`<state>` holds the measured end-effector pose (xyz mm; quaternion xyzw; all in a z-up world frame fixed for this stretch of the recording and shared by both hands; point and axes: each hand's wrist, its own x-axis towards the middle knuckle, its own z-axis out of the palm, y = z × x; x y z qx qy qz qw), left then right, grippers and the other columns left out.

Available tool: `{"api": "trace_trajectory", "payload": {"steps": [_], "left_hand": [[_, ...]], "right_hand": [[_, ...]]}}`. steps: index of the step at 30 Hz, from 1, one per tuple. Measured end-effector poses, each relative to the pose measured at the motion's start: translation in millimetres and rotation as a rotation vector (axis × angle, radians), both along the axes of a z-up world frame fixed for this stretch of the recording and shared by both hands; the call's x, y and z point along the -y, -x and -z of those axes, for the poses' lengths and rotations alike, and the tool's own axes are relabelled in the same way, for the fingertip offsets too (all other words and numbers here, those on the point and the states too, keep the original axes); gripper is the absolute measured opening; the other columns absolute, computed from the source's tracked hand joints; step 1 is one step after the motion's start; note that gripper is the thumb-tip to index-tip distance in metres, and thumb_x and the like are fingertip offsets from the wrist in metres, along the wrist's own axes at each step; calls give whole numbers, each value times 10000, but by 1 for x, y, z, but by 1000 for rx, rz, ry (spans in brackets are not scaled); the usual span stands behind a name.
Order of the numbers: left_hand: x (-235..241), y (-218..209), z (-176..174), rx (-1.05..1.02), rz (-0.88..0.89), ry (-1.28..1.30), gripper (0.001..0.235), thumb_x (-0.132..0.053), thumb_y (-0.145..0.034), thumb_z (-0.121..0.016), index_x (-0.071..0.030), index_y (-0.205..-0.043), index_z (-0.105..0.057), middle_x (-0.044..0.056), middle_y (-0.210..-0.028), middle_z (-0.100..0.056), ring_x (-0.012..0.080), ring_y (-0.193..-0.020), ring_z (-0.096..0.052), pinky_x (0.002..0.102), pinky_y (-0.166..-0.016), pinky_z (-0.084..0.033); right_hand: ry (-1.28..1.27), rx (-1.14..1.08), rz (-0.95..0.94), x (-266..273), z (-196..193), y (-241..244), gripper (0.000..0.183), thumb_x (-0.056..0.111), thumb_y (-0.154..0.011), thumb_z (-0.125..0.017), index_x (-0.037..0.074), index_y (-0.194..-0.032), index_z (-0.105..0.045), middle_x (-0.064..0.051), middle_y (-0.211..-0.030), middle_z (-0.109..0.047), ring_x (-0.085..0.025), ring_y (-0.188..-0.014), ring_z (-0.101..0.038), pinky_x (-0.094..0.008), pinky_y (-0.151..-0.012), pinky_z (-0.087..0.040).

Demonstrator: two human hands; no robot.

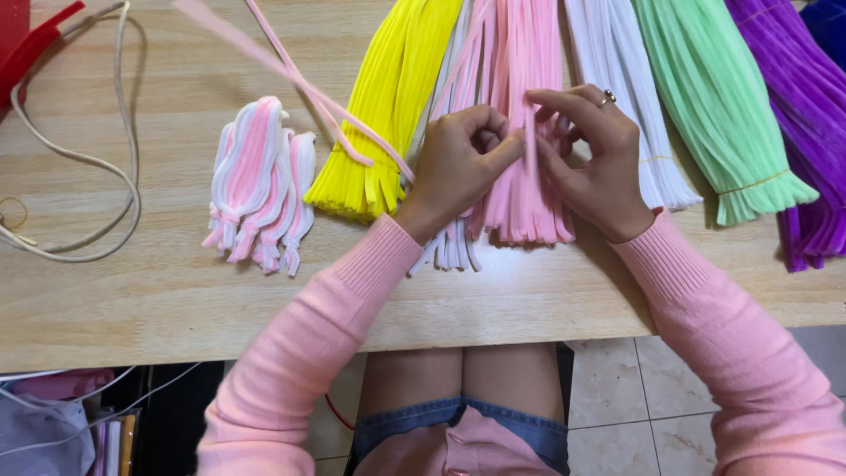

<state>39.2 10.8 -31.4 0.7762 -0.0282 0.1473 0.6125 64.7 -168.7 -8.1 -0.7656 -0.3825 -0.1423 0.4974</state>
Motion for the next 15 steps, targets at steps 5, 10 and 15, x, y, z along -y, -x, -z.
{"api": "trace_trajectory", "payload": {"steps": [5,10,15], "left_hand": [[8,9,0,104,179,223,179,-243,-854,-788,-96,-831,-689,-8,-603,-582,20,-558,-521,155,-503,-425],[9,6,2,112,242,323,130,-204,-917,-755,-84,-923,-705,11,-697,-641,54,-590,-656,160,-528,-538],[6,14,-8,91,260,473,190,-170,-1019,-628,-8,-1114,-658,79,-795,-698,108,-503,-675,203,-456,-569]], "right_hand": [[-381,-451,-46,-7,4,3,264,-4,-994,-699,-75,-1242,-642,-130,-955,-641,-124,-851,-648,-231,-698,-605],[-551,-740,-57,-4,-4,-3,272,75,-928,-664,-77,-1154,-642,-118,-964,-681,-86,-863,-697,-190,-740,-647],[-98,-495,91,-7,-19,10,356,222,-1122,-534,56,-966,-808,-71,-759,-684,-42,-715,-458,-185,-657,-419]]}}
